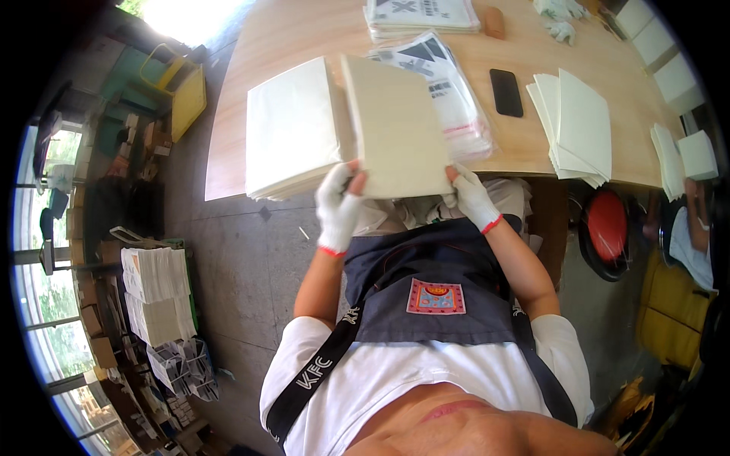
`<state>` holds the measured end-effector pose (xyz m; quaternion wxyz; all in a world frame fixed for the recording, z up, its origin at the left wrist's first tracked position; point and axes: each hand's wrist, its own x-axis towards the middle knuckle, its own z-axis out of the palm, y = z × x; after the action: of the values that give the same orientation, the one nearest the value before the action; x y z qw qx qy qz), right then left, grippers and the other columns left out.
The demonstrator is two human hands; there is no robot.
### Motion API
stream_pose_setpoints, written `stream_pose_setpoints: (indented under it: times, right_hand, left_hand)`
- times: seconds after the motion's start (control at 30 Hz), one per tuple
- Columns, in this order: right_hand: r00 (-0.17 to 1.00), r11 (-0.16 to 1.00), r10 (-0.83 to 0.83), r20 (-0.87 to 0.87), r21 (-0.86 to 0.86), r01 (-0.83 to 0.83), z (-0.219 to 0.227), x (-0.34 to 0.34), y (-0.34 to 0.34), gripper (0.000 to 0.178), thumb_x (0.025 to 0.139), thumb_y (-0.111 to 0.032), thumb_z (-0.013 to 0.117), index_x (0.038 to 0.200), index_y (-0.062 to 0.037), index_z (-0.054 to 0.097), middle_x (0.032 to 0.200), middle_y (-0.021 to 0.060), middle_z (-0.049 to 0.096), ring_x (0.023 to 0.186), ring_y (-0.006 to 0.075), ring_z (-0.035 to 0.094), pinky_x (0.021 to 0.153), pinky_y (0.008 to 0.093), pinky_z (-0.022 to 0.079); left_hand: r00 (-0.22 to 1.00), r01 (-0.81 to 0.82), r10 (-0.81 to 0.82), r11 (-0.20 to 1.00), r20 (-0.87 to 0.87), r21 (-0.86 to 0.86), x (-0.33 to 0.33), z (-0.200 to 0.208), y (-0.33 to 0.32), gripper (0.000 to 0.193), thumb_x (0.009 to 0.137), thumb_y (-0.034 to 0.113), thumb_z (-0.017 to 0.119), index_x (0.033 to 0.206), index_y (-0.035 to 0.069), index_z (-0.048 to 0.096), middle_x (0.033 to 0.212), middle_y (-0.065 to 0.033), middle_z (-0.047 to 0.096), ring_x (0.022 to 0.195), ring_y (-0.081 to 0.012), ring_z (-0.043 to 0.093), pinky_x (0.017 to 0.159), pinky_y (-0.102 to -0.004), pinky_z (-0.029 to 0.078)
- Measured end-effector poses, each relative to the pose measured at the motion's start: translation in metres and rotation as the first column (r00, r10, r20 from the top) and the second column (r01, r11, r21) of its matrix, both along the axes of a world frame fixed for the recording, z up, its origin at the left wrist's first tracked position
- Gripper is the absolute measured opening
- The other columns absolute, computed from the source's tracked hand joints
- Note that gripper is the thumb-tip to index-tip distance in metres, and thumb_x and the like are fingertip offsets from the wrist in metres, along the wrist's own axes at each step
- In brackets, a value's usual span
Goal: The person inserts white rectangular sheets into clear plastic sleeves. They pick up a sheet from a stack on the left, slide it into a sleeve, and place the packaged item on a growing stack on the right. The process is repeated continuously.
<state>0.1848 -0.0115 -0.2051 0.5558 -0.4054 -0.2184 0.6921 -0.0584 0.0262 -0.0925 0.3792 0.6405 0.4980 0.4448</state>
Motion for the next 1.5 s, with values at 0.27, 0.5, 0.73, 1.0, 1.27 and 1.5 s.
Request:
stream_pose_setpoints:
  times: [0.27,0.5,0.73,1.0,1.27,1.5]
  right_hand:
    - [0.903,0.956,0.115,0.415,0.200,-0.213,0.112,-0.113,0.101,0.030,0.085,-0.034,0.059,0.081,-0.0048,0.062,0.058,-0.0005,0.054,0.045,0.0077,0.048,0.041,0.0220,0.039]
    - [0.931,0.911,0.255,0.262,0.256,-0.322,0.101,-0.082,0.098,0.032,0.087,-0.037,0.057,0.089,-0.0057,0.060,0.069,0.0034,0.061,0.052,0.0103,0.054,0.045,0.0240,0.042]
    - [0.026,0.817,-0.568,0.822,0.560,0.139,0.071,0.102,0.004,0.017,0.083,-0.018,0.059,0.097,-0.0093,0.056,0.083,0.0079,0.062,0.074,0.0232,0.060,0.065,0.0334,0.046]
    - [-0.694,0.972,-0.105,0.712,0.220,0.079,0.054,0.237,-0.030,0.022,0.079,-0.029,0.058,0.095,-0.0139,0.058,0.094,0.0059,0.060,0.091,0.0236,0.055,0.076,0.0371,0.044]
    - [-0.750,0.860,-0.380,0.542,0.505,-0.071,0.060,0.243,-0.046,0.013,0.082,-0.023,0.054,0.088,-0.0110,0.058,0.077,0.0077,0.058,0.076,0.0270,0.055,0.069,0.0398,0.043]
    - [-0.575,0.788,-0.546,0.610,0.607,-0.105,0.055,0.161,-0.116,0.019,0.083,-0.026,0.057,0.075,-0.0083,0.055,0.068,0.0079,0.052,0.065,0.0286,0.051,0.061,0.0391,0.040]
  left_hand:
    - [0.913,-0.365,0.388,0.915,-0.124,0.175,-0.117,0.060,0.051,0.036,0.081,0.005,0.040,0.110,-0.004,0.059,0.094,-0.0119,0.065,0.083,-0.0149,0.060,0.073,-0.0266,0.047]
    - [0.780,-0.396,0.366,0.917,0.508,-0.052,-0.166,-0.038,0.070,0.043,0.084,0.003,0.038,0.126,-0.003,0.046,0.127,-0.0156,0.045,0.113,-0.0225,0.047,0.096,-0.0341,0.039]
    - [0.734,-0.522,0.612,0.785,0.294,-0.333,-0.184,-0.187,0.007,0.029,0.089,0.009,0.045,0.116,0.001,0.053,0.100,-0.0081,0.059,0.071,-0.0093,0.051,0.058,-0.0218,0.040]
    - [0.992,-0.023,0.014,0.997,-0.126,-0.072,-0.089,-0.199,-0.011,0.030,0.077,-0.005,0.043,0.102,0.000,0.060,0.104,-0.0134,0.061,0.098,-0.0229,0.058,0.084,-0.0306,0.046]
    - [0.851,0.410,-0.179,0.813,-0.493,0.413,0.026,-0.084,0.022,0.018,0.071,0.001,0.057,0.086,0.008,0.065,0.080,-0.0124,0.057,0.075,-0.0297,0.054,0.067,-0.0388,0.044]
    - [0.733,0.415,-0.166,0.878,-0.660,0.239,0.108,-0.053,0.094,0.019,0.079,0.017,0.058,0.096,0.010,0.061,0.102,-0.0090,0.061,0.097,-0.0277,0.056,0.079,-0.0360,0.046]
